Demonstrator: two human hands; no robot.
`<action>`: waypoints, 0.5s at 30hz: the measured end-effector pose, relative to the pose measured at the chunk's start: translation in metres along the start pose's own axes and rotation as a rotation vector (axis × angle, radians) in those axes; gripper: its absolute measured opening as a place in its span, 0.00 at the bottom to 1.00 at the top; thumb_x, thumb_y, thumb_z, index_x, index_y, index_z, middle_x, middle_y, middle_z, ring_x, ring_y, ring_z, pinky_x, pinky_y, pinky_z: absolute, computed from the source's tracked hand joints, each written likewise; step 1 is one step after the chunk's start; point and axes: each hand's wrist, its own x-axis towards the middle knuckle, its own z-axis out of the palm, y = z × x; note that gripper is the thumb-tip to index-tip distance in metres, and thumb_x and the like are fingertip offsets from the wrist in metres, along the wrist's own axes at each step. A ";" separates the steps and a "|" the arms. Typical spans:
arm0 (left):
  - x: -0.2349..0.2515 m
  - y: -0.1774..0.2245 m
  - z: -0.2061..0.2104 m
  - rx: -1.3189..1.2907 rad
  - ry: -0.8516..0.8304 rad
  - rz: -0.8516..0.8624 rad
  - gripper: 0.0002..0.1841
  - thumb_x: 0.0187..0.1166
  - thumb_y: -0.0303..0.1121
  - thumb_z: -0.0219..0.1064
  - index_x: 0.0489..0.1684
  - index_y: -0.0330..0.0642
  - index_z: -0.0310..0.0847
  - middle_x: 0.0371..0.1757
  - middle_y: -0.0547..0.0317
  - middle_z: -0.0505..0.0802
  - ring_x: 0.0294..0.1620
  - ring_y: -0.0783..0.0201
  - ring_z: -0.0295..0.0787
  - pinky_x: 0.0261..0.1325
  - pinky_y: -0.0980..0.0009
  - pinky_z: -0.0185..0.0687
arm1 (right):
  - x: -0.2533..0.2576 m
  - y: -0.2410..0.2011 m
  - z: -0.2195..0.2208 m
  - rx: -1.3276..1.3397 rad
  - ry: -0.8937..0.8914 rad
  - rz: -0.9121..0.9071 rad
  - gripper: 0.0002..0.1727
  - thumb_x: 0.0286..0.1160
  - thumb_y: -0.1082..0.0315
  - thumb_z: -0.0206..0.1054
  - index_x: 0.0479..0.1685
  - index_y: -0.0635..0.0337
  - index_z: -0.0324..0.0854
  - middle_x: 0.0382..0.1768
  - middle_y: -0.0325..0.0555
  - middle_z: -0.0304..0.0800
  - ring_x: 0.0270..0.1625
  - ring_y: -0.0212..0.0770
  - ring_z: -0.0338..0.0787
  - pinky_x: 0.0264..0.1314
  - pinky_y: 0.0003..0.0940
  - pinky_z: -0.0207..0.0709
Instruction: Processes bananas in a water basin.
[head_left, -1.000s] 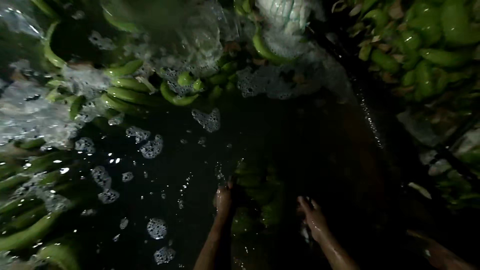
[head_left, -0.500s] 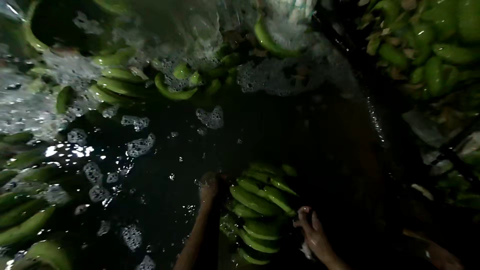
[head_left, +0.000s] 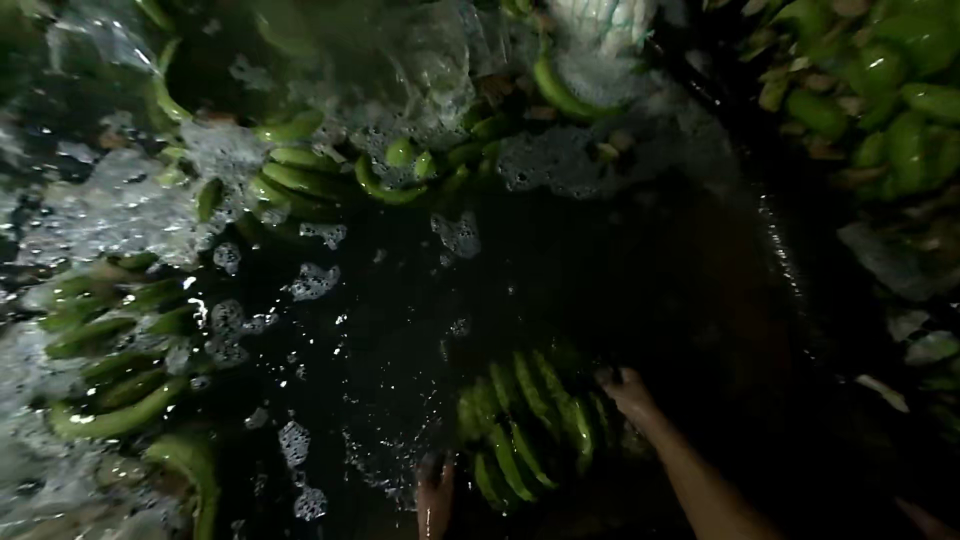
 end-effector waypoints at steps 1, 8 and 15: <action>0.001 0.001 -0.003 -0.004 -0.043 -0.009 0.18 0.86 0.33 0.62 0.61 0.23 0.81 0.54 0.32 0.90 0.54 0.46 0.88 0.63 0.46 0.80 | -0.005 0.007 0.000 0.009 -0.016 0.027 0.23 0.88 0.67 0.62 0.73 0.75 0.73 0.67 0.68 0.81 0.67 0.55 0.83 0.73 0.49 0.74; 0.023 -0.002 -0.004 0.144 -0.163 -0.081 0.20 0.90 0.34 0.59 0.69 0.26 0.78 0.66 0.32 0.87 0.69 0.44 0.84 0.76 0.49 0.74 | -0.024 0.054 0.011 0.191 0.063 0.227 0.30 0.88 0.71 0.59 0.86 0.72 0.58 0.79 0.71 0.69 0.79 0.60 0.74 0.79 0.54 0.69; 0.028 -0.007 0.009 0.424 -0.119 -0.096 0.21 0.89 0.34 0.60 0.72 0.25 0.77 0.71 0.27 0.83 0.76 0.32 0.77 0.80 0.41 0.67 | -0.036 0.057 0.014 0.062 0.094 0.207 0.24 0.89 0.69 0.59 0.78 0.75 0.68 0.74 0.71 0.75 0.75 0.59 0.77 0.78 0.51 0.70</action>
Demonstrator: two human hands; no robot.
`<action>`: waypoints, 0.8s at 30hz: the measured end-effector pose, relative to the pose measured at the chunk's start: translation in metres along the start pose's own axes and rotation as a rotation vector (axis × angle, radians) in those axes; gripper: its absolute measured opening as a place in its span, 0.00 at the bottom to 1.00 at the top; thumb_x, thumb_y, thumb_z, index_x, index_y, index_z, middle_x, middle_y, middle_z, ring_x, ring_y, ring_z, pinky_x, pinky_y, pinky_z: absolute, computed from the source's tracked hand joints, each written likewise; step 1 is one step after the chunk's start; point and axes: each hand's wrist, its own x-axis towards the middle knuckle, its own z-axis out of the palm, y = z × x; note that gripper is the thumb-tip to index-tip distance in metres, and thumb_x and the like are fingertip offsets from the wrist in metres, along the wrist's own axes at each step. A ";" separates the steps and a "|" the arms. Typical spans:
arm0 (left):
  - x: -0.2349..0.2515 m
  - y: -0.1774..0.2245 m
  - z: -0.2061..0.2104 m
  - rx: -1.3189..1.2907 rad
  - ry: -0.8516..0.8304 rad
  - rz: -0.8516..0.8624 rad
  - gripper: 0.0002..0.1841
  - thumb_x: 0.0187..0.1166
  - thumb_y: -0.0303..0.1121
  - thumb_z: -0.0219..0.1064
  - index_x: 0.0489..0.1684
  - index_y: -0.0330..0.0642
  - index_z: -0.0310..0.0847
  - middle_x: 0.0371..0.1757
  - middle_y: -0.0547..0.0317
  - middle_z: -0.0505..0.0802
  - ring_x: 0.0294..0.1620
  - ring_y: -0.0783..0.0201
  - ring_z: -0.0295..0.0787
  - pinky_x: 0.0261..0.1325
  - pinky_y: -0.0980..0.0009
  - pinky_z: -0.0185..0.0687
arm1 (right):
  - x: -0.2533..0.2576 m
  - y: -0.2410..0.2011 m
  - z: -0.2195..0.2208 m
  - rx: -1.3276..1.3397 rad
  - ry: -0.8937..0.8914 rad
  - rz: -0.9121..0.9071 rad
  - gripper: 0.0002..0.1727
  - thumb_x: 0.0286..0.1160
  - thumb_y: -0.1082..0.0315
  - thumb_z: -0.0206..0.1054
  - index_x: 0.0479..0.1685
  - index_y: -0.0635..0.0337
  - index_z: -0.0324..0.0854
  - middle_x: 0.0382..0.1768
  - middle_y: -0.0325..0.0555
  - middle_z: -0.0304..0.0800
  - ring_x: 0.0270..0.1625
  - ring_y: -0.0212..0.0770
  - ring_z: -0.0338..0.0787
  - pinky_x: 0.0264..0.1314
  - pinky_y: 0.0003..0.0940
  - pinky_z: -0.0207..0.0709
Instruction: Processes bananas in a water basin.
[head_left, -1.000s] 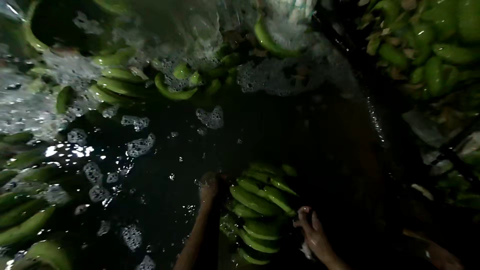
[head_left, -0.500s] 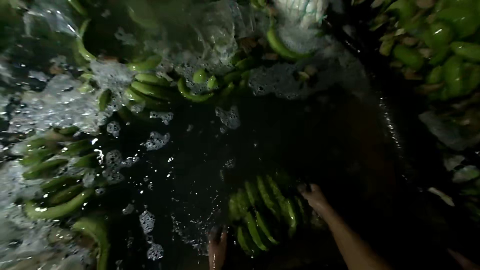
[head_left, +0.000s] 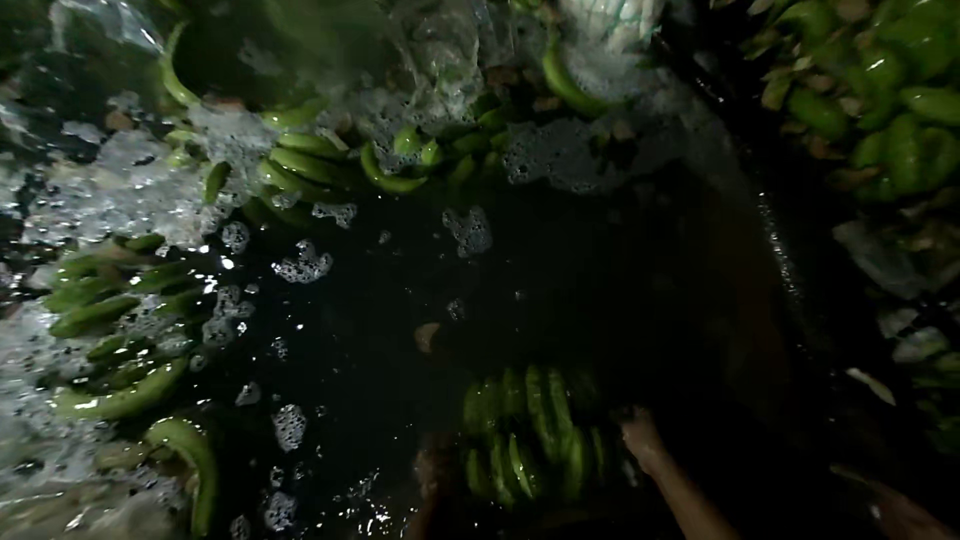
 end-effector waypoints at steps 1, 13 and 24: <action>0.001 -0.001 -0.001 0.066 -0.011 0.020 0.22 0.89 0.33 0.58 0.75 0.25 0.74 0.76 0.27 0.80 0.81 0.32 0.71 0.85 0.42 0.60 | 0.001 0.001 -0.001 0.026 0.011 0.007 0.24 0.89 0.68 0.60 0.77 0.75 0.69 0.71 0.70 0.77 0.72 0.58 0.79 0.76 0.50 0.71; -0.010 -0.023 -0.018 -0.600 -0.302 0.437 0.08 0.79 0.30 0.68 0.46 0.34 0.87 0.41 0.64 0.91 0.42 0.78 0.87 0.53 0.75 0.85 | -0.016 0.001 -0.022 -0.120 -0.320 -0.380 0.14 0.76 0.65 0.72 0.49 0.70 0.87 0.54 0.54 0.85 0.54 0.40 0.84 0.60 0.36 0.80; -0.017 -0.004 -0.009 -0.398 -0.155 0.598 0.15 0.75 0.40 0.69 0.41 0.35 0.93 0.48 0.47 0.92 0.54 0.58 0.87 0.65 0.56 0.80 | -0.032 -0.006 -0.008 -0.067 -0.150 -0.155 0.21 0.87 0.61 0.64 0.62 0.73 0.80 0.55 0.62 0.88 0.55 0.48 0.88 0.63 0.47 0.80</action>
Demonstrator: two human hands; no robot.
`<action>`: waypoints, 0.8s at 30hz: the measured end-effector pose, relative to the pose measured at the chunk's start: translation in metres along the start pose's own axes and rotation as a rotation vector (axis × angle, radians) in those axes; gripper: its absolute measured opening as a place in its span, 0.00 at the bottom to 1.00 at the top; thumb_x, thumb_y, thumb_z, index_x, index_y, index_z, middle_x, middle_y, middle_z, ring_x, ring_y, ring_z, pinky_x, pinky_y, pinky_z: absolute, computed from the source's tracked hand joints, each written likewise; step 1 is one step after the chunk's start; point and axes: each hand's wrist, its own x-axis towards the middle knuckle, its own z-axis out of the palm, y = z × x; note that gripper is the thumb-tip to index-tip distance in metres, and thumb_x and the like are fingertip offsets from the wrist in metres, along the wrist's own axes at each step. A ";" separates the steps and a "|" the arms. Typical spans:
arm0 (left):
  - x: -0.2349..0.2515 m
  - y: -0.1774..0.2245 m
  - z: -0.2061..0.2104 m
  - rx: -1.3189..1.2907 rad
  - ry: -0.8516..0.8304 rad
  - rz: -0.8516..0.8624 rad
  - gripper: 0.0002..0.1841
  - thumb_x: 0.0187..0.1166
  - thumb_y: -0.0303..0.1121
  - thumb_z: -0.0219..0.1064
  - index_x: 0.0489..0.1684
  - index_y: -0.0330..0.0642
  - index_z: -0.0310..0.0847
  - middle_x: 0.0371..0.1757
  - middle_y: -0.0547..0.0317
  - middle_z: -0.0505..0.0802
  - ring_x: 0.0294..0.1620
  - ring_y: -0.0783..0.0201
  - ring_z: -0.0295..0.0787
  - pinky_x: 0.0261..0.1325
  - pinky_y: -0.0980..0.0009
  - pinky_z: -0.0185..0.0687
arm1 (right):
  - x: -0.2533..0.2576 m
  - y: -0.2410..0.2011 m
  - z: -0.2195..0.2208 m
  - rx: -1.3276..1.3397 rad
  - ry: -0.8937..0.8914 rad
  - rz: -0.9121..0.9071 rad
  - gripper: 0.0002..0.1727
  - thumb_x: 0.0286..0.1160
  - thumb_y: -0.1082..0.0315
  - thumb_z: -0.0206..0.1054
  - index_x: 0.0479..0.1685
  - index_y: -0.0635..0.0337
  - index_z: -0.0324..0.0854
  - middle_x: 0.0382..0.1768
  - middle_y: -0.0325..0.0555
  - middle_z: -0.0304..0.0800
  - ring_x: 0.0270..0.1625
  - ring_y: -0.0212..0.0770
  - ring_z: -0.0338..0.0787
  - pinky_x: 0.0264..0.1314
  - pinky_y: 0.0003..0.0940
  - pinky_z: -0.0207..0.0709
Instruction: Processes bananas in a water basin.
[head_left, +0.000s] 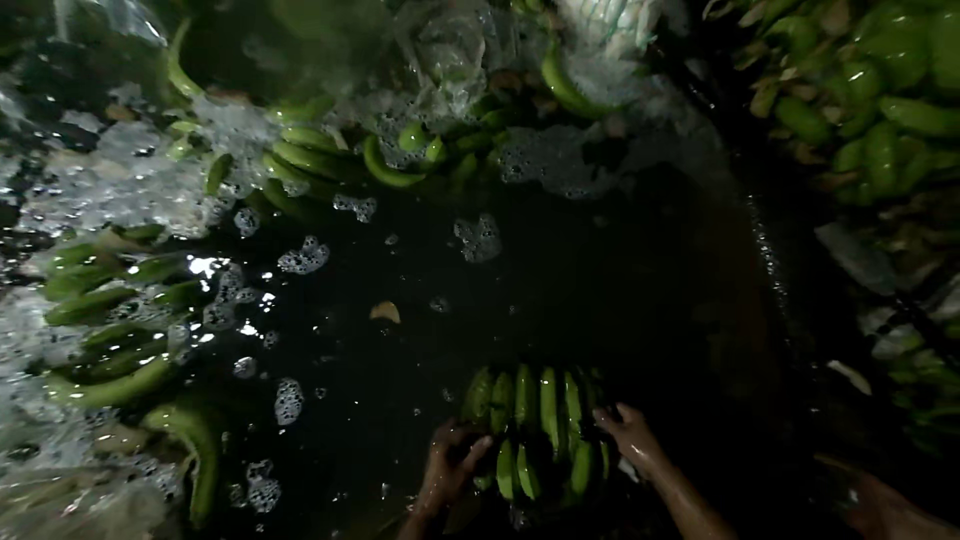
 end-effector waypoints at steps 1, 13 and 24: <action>-0.001 0.000 -0.002 0.015 -0.014 0.008 0.14 0.74 0.39 0.71 0.40 0.36 0.93 0.49 0.48 0.92 0.55 0.57 0.87 0.66 0.57 0.80 | -0.002 0.002 -0.002 -0.007 -0.037 -0.041 0.20 0.85 0.61 0.66 0.61 0.73 0.82 0.54 0.60 0.89 0.54 0.46 0.88 0.62 0.44 0.81; 0.000 0.033 0.041 0.548 0.225 0.285 0.23 0.76 0.52 0.66 0.33 0.39 0.95 0.41 0.44 0.95 0.49 0.36 0.91 0.55 0.35 0.81 | -0.017 -0.008 0.020 -0.169 0.026 -0.074 0.22 0.89 0.61 0.61 0.65 0.75 0.81 0.58 0.67 0.88 0.61 0.55 0.89 0.71 0.49 0.78; -0.016 0.045 0.038 0.328 0.082 0.103 0.14 0.78 0.37 0.70 0.43 0.32 0.93 0.50 0.35 0.92 0.58 0.34 0.87 0.65 0.38 0.80 | -0.021 0.003 0.012 0.225 0.055 -0.054 0.13 0.86 0.67 0.65 0.55 0.70 0.79 0.39 0.46 0.89 0.34 0.29 0.85 0.34 0.23 0.77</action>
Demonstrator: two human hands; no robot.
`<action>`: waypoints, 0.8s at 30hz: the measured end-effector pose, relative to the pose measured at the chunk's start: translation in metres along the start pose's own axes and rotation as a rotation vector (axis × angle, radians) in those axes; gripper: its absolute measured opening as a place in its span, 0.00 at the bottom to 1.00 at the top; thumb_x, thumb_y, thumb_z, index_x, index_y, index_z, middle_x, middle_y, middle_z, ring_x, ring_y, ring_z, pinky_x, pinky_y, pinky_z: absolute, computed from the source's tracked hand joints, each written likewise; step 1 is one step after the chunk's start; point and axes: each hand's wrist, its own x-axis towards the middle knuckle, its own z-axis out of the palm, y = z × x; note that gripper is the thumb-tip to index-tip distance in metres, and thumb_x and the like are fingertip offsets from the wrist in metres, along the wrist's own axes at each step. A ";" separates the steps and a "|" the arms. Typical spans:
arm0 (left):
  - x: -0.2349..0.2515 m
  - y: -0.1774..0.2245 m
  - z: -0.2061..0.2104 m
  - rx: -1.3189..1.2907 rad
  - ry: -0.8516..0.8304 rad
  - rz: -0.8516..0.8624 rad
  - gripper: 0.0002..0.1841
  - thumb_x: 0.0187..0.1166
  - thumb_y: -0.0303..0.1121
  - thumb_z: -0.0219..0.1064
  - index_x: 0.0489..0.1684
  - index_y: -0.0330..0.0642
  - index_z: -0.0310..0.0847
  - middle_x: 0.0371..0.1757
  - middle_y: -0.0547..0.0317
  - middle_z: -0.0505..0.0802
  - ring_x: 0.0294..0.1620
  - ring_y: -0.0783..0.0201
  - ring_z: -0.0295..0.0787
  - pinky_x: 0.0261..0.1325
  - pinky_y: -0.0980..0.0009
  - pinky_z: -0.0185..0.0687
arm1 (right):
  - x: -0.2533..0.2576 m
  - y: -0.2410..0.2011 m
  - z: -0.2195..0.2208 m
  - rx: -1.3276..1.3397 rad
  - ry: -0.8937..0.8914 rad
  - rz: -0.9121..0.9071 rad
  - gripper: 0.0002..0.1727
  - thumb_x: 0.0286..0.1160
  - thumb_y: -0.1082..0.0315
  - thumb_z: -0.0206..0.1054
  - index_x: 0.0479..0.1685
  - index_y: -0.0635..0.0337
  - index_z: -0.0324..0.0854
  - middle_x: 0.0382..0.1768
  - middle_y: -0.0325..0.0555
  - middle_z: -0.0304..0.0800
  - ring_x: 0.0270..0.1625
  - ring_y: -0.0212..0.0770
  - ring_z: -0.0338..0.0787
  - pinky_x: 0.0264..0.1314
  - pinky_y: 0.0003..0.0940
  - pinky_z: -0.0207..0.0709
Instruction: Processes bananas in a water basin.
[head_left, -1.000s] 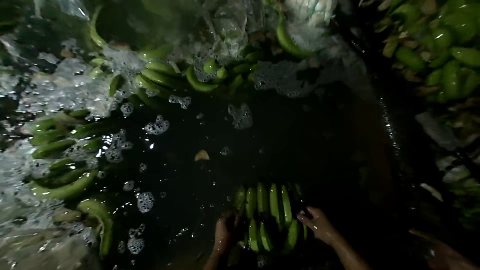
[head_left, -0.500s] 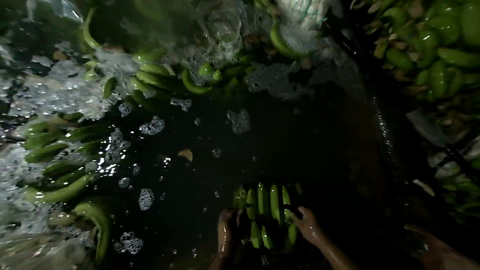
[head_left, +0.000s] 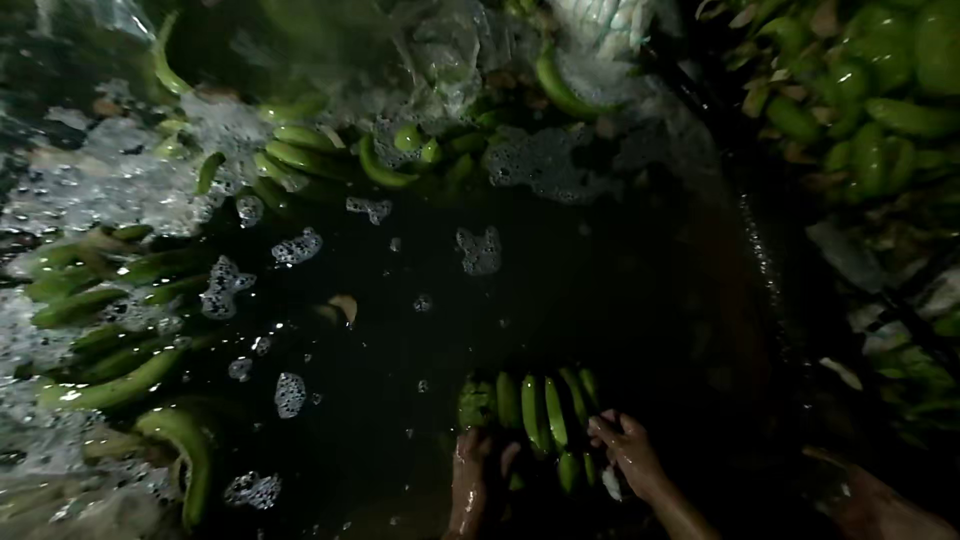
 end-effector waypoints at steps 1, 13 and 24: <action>-0.003 -0.002 0.002 0.057 -0.041 0.028 0.13 0.74 0.39 0.74 0.43 0.36 0.94 0.51 0.36 0.92 0.59 0.33 0.86 0.64 0.37 0.80 | 0.001 0.000 -0.003 0.035 0.016 -0.015 0.12 0.85 0.67 0.64 0.54 0.69 0.79 0.38 0.45 0.89 0.31 0.29 0.85 0.31 0.22 0.76; 0.057 -0.017 -0.039 -0.004 0.112 -0.133 0.29 0.80 0.33 0.69 0.77 0.24 0.70 0.70 0.27 0.84 0.72 0.36 0.82 0.77 0.44 0.73 | 0.051 0.007 -0.036 -0.242 0.153 0.178 0.28 0.92 0.65 0.57 0.84 0.72 0.62 0.77 0.71 0.73 0.79 0.60 0.76 0.82 0.53 0.66; 0.112 -0.010 -0.033 -0.208 -0.420 -0.355 0.23 0.92 0.36 0.53 0.76 0.26 0.72 0.72 0.31 0.83 0.74 0.44 0.79 0.80 0.50 0.69 | 0.071 -0.046 0.005 -0.408 -0.053 -0.201 0.22 0.89 0.63 0.61 0.70 0.73 0.78 0.67 0.67 0.84 0.70 0.53 0.84 0.77 0.47 0.73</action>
